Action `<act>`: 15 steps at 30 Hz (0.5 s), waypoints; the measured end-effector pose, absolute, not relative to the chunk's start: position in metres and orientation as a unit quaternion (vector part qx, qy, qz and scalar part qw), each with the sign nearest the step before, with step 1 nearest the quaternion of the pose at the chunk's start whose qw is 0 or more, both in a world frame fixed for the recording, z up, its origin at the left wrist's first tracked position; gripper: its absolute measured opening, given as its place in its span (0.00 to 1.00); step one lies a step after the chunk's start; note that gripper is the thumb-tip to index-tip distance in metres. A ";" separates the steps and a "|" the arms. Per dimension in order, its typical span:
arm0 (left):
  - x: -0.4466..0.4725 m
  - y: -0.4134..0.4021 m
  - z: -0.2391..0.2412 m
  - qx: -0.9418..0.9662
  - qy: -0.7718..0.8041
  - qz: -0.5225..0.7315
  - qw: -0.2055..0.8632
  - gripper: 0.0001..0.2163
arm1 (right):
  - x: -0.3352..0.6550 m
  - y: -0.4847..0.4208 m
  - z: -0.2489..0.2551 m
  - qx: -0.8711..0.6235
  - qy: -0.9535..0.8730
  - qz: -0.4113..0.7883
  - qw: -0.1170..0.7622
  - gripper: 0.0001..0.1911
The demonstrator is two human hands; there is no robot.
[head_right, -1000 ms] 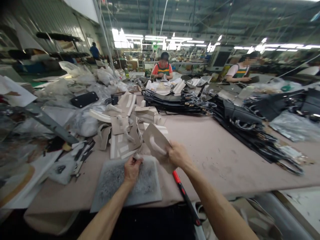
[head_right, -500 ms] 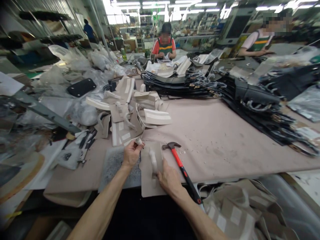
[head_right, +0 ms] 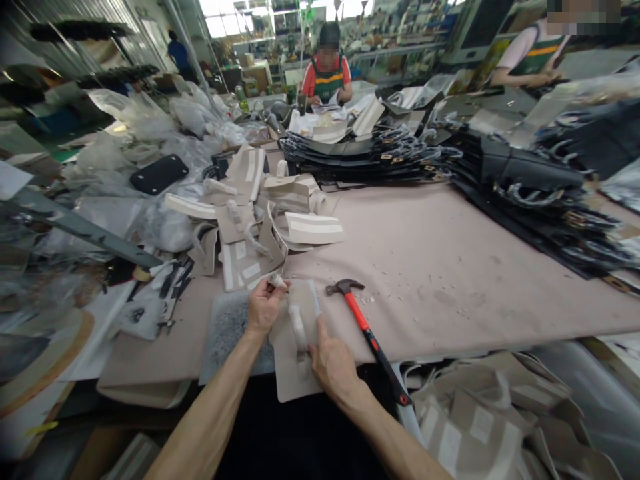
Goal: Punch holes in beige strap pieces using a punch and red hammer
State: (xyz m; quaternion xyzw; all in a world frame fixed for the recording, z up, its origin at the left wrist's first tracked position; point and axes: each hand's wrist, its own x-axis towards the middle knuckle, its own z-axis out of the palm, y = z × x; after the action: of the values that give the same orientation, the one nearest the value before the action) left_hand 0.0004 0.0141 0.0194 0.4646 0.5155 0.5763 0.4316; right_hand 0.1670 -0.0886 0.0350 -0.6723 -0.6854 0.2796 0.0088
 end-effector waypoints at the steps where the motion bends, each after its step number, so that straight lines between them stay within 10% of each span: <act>1: -0.001 0.013 0.019 0.471 0.515 0.569 0.435 0.10 | 0.166 -0.090 0.036 -0.678 -0.681 0.278 0.006 0.34; 15: -0.002 0.012 0.009 0.491 0.534 0.521 0.449 0.09 | 0.170 -0.088 0.044 -0.682 -0.671 0.290 -0.003 0.35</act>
State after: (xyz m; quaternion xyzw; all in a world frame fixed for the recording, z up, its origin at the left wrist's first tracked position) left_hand -0.0016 0.0119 0.0086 0.4912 0.5344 0.5210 0.4491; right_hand 0.1702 -0.0884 0.0444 -0.6825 -0.6711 0.2896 -0.0030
